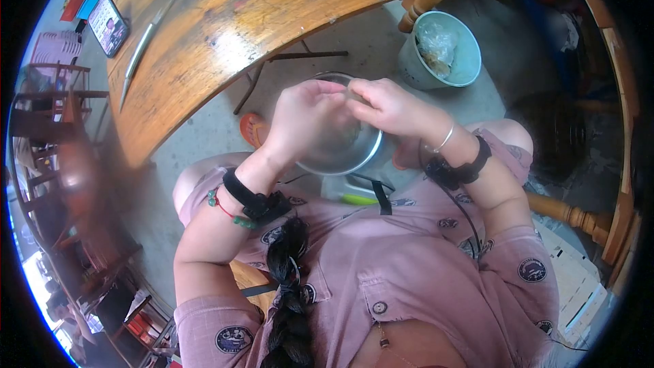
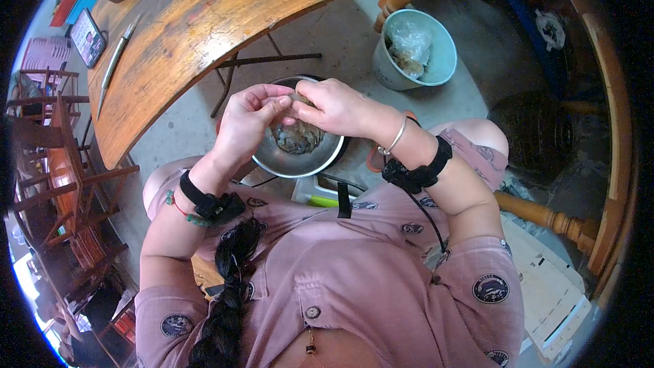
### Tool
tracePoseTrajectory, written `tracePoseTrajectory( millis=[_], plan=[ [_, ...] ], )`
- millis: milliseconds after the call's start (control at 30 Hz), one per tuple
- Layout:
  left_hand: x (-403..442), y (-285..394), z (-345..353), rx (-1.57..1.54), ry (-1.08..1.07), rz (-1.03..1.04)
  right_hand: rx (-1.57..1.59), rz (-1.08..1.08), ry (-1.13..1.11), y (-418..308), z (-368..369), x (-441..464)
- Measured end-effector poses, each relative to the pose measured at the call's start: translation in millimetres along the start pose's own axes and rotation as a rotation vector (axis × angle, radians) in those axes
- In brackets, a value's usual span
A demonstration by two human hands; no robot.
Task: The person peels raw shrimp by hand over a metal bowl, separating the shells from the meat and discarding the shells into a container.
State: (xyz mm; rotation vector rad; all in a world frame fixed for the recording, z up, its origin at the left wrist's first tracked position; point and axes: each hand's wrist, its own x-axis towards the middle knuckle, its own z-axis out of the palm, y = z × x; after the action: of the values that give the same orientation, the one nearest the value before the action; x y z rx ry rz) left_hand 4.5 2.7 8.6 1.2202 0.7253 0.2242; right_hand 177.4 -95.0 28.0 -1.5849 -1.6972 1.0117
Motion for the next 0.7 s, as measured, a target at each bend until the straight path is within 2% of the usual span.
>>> tracePoseTrajectory(
  millis=[67, 133, 367, 433, 467, 533, 700],
  plan=[
    [1, -3, 0, 0.030, 0.006, 0.014, -0.034, -0.030, 0.035, 4, 3, 0],
    [1, -5, 3, 0.255, 0.068, 0.101, -0.041, -0.050, 0.061, 9, 5, 0],
    [-1, -8, 7, 0.327, 0.097, 0.219, -0.089, -0.086, 0.111, 5, 6, 1],
    [-8, 9, 11, 0.216, 0.074, 0.053, -0.094, -0.087, 0.117, 2, 7, 1],
    [-8, 8, 10, 0.215, 0.075, 0.053, -0.098, -0.089, 0.123, 1, 7, 1],
    [-6, 6, 5, -0.107, 0.014, -0.037, -0.083, -0.122, 0.129, -2, 5, 1],
    [-6, 10, 1, -0.274, -0.060, -0.091, -0.114, -0.248, 0.141, 4, 1, 1]
  ],
)
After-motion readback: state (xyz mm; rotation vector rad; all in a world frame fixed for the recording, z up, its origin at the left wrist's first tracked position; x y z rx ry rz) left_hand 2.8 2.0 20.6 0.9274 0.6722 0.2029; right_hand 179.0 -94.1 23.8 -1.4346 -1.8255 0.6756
